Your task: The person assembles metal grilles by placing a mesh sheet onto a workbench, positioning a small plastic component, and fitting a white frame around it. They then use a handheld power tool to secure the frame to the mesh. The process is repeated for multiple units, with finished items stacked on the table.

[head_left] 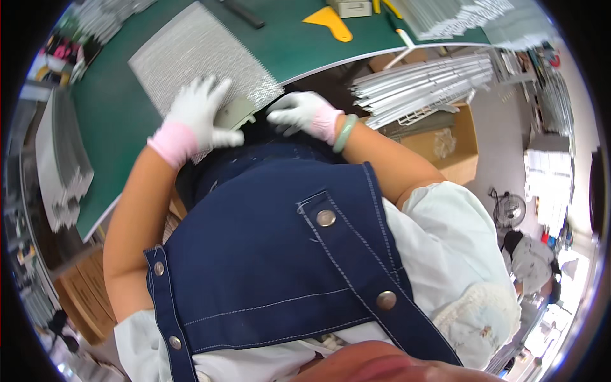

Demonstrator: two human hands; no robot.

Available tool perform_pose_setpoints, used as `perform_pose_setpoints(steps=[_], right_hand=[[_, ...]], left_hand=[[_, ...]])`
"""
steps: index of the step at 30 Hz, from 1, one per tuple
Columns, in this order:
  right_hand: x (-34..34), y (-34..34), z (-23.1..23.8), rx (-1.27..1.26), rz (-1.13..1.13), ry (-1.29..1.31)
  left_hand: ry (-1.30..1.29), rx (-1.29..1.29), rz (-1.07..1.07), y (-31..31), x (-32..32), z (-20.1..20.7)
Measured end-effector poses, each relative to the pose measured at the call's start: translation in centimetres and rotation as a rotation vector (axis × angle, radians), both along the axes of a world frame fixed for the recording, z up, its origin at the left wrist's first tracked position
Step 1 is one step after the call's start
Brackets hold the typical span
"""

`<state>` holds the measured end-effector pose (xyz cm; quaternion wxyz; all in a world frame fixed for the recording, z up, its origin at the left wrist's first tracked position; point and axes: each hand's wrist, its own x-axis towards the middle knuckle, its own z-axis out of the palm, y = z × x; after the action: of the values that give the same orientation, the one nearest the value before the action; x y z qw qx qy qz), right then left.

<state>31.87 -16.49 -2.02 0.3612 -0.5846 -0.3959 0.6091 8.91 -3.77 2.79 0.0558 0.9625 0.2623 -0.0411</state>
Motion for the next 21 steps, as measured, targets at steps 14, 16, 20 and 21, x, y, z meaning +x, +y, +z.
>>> perform_pose_setpoints(steps=[14,16,20,21], right_hand=[[21.6,-13.5,-17.6,-0.296,-1.292,0.239],[24.3,-15.7,-17.8,-0.334,-1.169,-0.016],[23.6,-15.6,-7.0,-0.038,-1.008,0.555],[23.3,-15.9,-4.5,0.107,-0.985,0.691]], left_hand=[[-0.219,0.019,-0.081,3.8,-1.4,-3.5],[-0.248,-0.024,-0.107,4.8,-1.1,-3.7],[-0.413,-0.013,-0.002,3.6,-0.2,-1.7],[-0.441,0.079,-0.024,3.1,1.0,-0.5]])
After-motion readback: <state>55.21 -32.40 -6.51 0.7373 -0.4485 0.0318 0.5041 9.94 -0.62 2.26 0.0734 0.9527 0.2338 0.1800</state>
